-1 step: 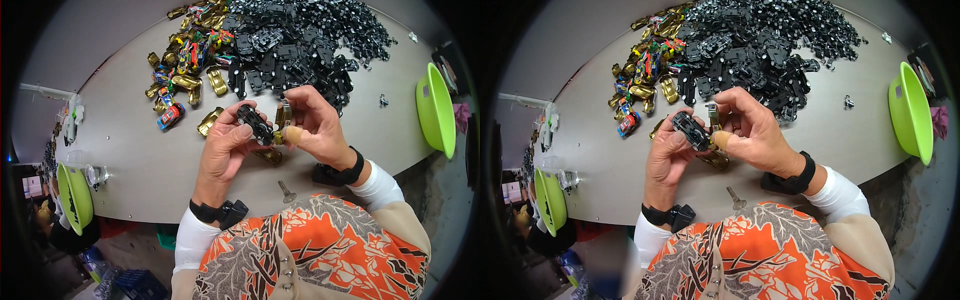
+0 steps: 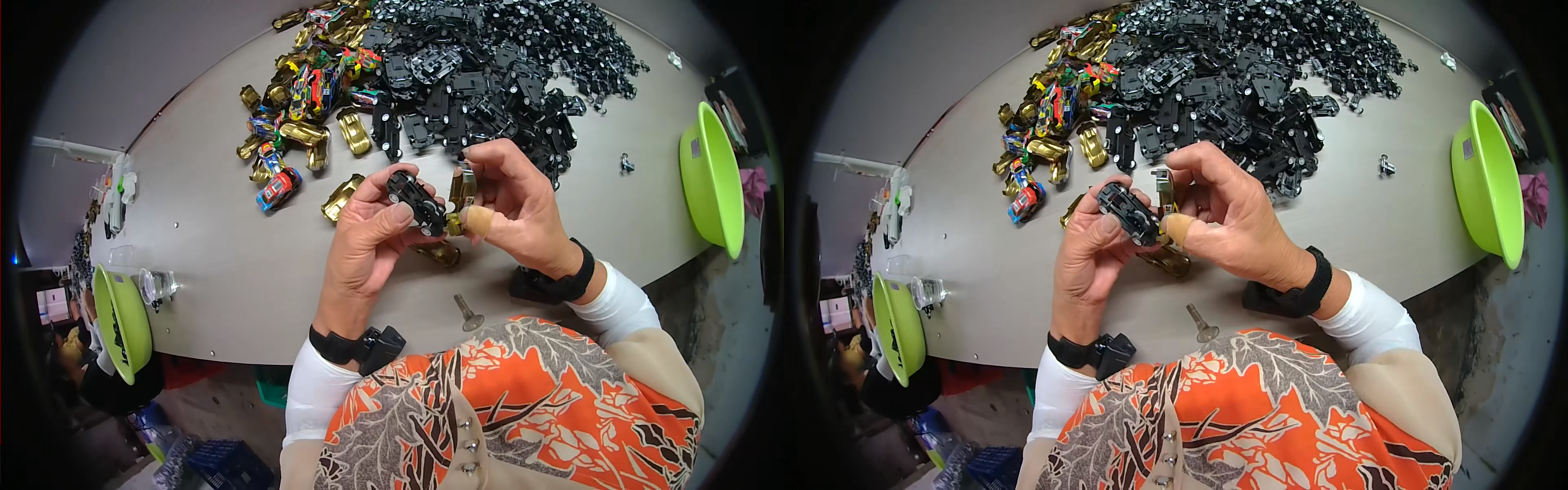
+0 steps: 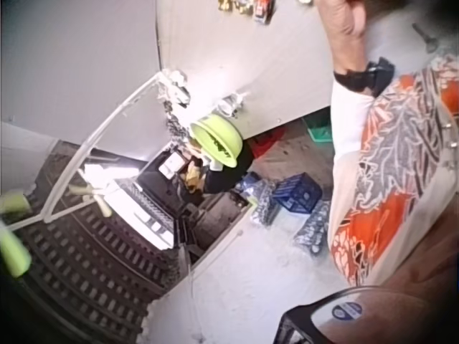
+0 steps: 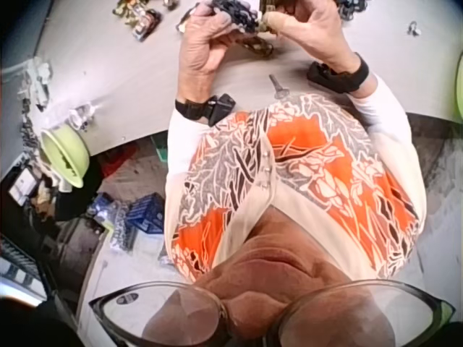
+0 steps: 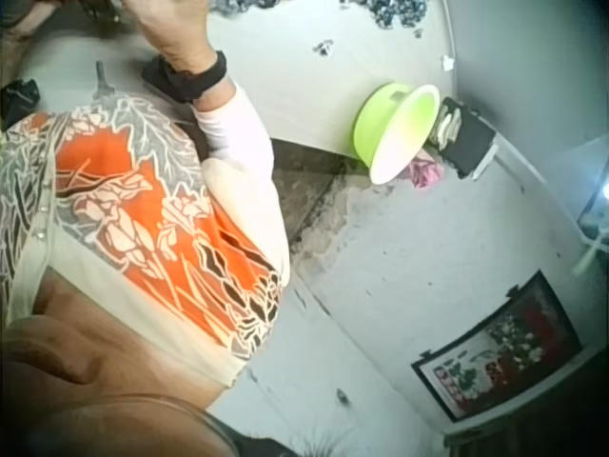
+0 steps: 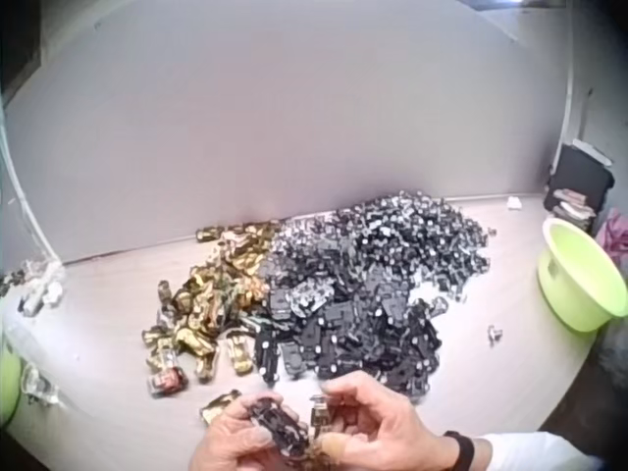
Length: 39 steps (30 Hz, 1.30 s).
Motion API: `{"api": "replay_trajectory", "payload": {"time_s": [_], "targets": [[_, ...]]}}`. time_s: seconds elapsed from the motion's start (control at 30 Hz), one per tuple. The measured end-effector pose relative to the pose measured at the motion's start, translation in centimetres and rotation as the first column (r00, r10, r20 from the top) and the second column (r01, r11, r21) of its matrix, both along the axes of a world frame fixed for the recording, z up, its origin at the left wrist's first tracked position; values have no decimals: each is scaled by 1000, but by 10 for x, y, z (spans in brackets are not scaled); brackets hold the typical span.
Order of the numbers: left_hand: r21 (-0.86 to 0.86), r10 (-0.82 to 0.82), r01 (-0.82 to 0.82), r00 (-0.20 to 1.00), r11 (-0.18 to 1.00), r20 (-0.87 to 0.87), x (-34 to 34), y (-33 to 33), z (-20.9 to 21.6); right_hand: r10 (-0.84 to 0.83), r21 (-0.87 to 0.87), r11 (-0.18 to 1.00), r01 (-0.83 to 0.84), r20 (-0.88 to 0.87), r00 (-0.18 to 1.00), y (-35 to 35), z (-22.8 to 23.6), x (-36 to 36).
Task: The person assembles small toy cars by hand, picking up gold car bodies and black chassis from piles on a table, aligning and snapping them together, then placing the completed units aside. The person handles multiple cars sequentially, turning them over to fit the parts and setting each finished car on the table.
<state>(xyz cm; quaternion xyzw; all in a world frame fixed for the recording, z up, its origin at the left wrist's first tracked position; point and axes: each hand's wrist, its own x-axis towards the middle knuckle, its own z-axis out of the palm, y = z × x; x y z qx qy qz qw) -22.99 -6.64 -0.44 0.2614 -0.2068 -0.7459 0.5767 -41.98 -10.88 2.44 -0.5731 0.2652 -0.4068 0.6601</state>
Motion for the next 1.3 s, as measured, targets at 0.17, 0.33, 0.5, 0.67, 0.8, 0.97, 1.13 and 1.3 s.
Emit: {"api": "replay_trajectory", "payload": {"time_s": [0.17, 0.33, 0.5, 0.67, 0.8, 0.97, 1.13, 1.3], "targets": [[-1, 16, -16, 999, 1000, 42, -2, 0, 3, -40, -98, 995, 31, -91, 995, 1, -4, 1], [-27, 28, -26, 997, 999, 76, -4, 1, 3, -81, -206, 978, 40, -195, 977, 2, -4, 2], [-51, 28, -19, 985, 998, 173, -5, 3, 3, -77, -294, 956, 1, -247, 966, 3, -10, 4], [-43, 23, -13, 973, 999, 229, -6, 6, 6, -78, -326, 945, -7, -247, 966, 4, -5, 9], [-49, 15, -3, 971, 999, 240, -7, 6, 5, -62, -347, 937, -46, -294, 954, 3, -2, 6], [-186, 75, -3, 921, 982, 382, -8, 6, 0, -48, -363, 929, -72, -310, 949, 1, -4, 5], [-391, 232, 86, 683, 916, 693, -12, 7, 4, -112, -377, 926, -10, -300, 947, 0, -8, 6], [-204, 59, 80, 801, 976, 595, -9, 9, 5, -108, -443, 896, -26, -274, 956, -6, -11, 3]]}}
